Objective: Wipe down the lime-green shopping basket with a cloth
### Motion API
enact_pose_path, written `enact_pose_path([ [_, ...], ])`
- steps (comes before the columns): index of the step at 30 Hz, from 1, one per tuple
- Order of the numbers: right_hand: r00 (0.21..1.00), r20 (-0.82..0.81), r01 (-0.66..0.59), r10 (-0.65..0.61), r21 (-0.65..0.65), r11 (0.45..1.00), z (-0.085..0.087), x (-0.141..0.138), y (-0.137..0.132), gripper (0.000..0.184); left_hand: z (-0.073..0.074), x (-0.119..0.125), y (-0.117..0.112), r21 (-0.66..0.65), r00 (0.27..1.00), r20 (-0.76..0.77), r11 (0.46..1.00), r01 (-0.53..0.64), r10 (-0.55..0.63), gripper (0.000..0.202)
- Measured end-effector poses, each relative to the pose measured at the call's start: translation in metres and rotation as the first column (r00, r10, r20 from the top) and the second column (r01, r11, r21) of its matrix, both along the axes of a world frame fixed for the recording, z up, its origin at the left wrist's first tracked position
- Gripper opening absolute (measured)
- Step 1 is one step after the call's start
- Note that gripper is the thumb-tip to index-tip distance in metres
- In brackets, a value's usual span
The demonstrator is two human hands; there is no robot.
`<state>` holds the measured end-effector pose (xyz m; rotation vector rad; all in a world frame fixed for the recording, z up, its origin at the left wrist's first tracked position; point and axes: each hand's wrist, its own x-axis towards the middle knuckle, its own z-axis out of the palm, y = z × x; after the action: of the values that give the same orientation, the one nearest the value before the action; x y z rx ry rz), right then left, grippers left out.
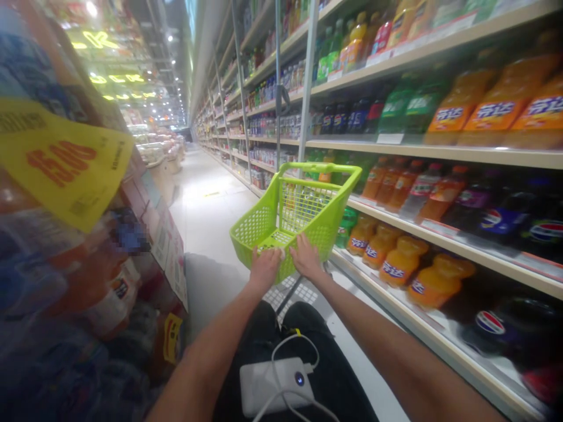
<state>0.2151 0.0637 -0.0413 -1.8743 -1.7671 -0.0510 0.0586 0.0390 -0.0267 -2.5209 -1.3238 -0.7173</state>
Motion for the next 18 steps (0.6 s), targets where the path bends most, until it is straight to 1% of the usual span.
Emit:
enact_pose_path([
  [3,0.999,-0.011,0.042,-0.042,0.017,0.999,0.004,0.002,-0.001,0.051,-0.002,0.010,0.000,-0.022,0.999,-0.019,0.999,0.028,-0.029,0.036],
  [5,1.000,0.021,0.007,-0.008,0.051,0.999,0.007,0.001,-0.005,0.048,-0.002,0.012,0.001,-0.031,0.997,-0.044,0.997,0.066,-0.068,0.037],
  [7,0.996,0.082,-0.051,0.045,0.075,0.996,0.009,0.002,-0.010,0.044,-0.001,0.007,0.002,-0.032,0.991,-0.068,0.993,0.112,-0.114,0.037],
  [9,0.989,0.130,-0.084,0.073,0.087,0.993,0.009,0.004,-0.015,0.042,0.002,-0.005,0.004,-0.029,0.987,-0.080,0.990,0.135,-0.137,0.036],
  [11,0.985,0.153,-0.089,0.075,0.088,0.992,0.008,0.008,-0.018,0.041,0.005,-0.022,0.009,-0.036,0.993,-0.065,0.995,0.098,-0.100,0.035],
  [14,0.984,0.163,-0.089,0.072,0.102,0.991,0.008,0.009,-0.022,0.040,0.008,-0.043,0.017,-0.064,1.000,-0.002,0.998,-0.005,0.005,0.035],
  [16,0.982,0.167,-0.109,0.088,0.121,0.987,0.009,0.005,-0.026,0.040,0.008,-0.046,0.018,-0.061,1.000,0.022,0.998,-0.015,0.016,0.034],
  [18,0.977,0.177,-0.146,0.121,0.141,0.979,0.011,-0.003,-0.031,0.041,0.007,-0.039,0.014,-0.041,1.000,0.021,0.999,0.021,-0.020,0.034],
])
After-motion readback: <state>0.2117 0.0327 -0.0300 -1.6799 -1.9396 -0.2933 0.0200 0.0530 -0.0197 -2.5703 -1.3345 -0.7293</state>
